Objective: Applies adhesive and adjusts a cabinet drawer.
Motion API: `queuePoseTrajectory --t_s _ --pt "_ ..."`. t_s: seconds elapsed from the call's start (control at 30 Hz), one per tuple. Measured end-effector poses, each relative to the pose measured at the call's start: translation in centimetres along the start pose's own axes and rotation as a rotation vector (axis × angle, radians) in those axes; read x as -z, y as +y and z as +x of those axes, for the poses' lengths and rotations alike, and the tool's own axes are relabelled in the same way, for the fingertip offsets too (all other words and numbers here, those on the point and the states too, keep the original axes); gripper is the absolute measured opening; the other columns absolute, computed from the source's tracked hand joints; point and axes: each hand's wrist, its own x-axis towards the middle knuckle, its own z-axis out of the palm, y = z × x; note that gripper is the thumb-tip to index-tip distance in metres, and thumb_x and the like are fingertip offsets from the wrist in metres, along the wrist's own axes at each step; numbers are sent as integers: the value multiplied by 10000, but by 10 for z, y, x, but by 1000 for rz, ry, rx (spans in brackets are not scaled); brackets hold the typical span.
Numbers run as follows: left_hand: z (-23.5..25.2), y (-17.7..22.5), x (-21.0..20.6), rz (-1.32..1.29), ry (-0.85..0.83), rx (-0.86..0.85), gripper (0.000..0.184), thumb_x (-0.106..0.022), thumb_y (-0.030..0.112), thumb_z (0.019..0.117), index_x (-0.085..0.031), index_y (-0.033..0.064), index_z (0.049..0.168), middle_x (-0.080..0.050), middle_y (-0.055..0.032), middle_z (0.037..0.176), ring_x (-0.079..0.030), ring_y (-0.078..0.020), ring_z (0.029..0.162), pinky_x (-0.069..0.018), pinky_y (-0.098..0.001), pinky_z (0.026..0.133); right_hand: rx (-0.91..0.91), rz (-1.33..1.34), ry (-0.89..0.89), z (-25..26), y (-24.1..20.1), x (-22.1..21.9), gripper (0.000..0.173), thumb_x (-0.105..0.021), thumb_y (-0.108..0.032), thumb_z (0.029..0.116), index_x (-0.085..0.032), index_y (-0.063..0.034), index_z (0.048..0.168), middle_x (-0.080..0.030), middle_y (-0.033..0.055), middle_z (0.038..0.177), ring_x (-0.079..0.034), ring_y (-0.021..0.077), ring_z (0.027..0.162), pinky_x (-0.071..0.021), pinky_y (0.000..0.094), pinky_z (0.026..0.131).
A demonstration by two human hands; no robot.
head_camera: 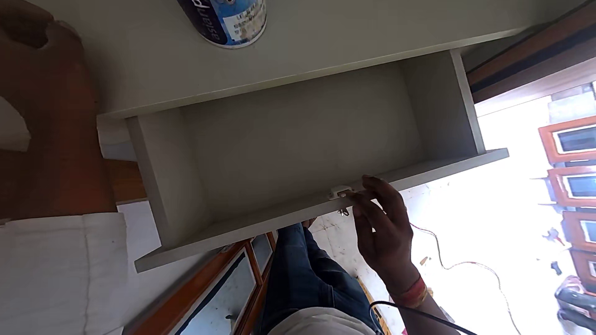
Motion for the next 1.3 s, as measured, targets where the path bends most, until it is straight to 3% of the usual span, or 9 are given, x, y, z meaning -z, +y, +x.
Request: queuePoseTrajectory --t_s 0.1,0.27,0.47,0.63,0.83,1.0,1.17,1.3 --pt "1 0 0 -4 -10 6 482 -522 382 1018 -580 20 1331 -627 -141 1228 -595 -118 1065 -462 -263 945 1 -10 -2 -1 0 0 266 -538 -196 1036 -736 -118 1195 -597 167 1379 -594 229 1252 -514 361 1035" --pt "1 0 -1 24 -4 29 510 -511 410 1017 -598 16 1329 -638 -174 1246 -612 -170 1094 -467 -324 976 -16 39 49 2 -1 1 251 -534 -172 1042 -725 -76 1173 -580 168 1379 -581 182 1279 -498 299 1077" --pt "2 0 -4 8 -3 53 505 -517 430 1025 -603 32 1323 -633 -146 1253 -600 -128 1103 -454 -291 983 -18 -1 23 1 -1 -1 255 -539 -176 1035 -727 -104 1191 -586 176 1386 -587 214 1274 -503 333 1065" --pt "2 1 -3 10 -21 79 517 -511 438 1023 -602 41 1342 -630 -159 1288 -604 -158 1144 -451 -329 1015 -35 33 66 3 -2 1 255 -514 -153 1049 -714 -41 1160 -581 181 1382 -585 191 1286 -502 314 1082" --pt "3 0 -4 28 -18 86 519 -499 444 1027 -597 43 1341 -629 -153 1281 -603 -155 1132 -454 -332 1008 -25 4 42 -1 -3 -4 246 -542 -177 1039 -729 -105 1182 -581 170 1392 -586 203 1282 -505 330 1072" --pt "3 -1 -3 37 -27 106 539 -485 467 1025 -598 57 1356 -633 -141 1301 -605 -159 1165 -450 -348 1028 -28 5 60 1 -4 -3 260 -528 -177 1046 -724 -85 1190 -585 170 1387 -587 187 1283 -499 312 1080" --pt "3 -2 -5 32 -9 81 524 -496 461 1026 -615 46 1324 -641 -139 1256 -604 -139 1107 -454 -322 991 -42 -6 56 -1 -4 -6 249 -536 -191 1051 -723 -116 1197 -588 156 1393 -596 195 1268 -517 339 1057" --pt "3 -2 -4 55 -28 78 540 -473 461 1039 -600 33 1343 -626 -183 1301 -604 -204 1175 -445 -393 1039 -31 11 53 -1 -6 -7 237 -558 -195 1038 -723 -109 1184 -575 171 1401 -573 218 1299 -503 351 1076"
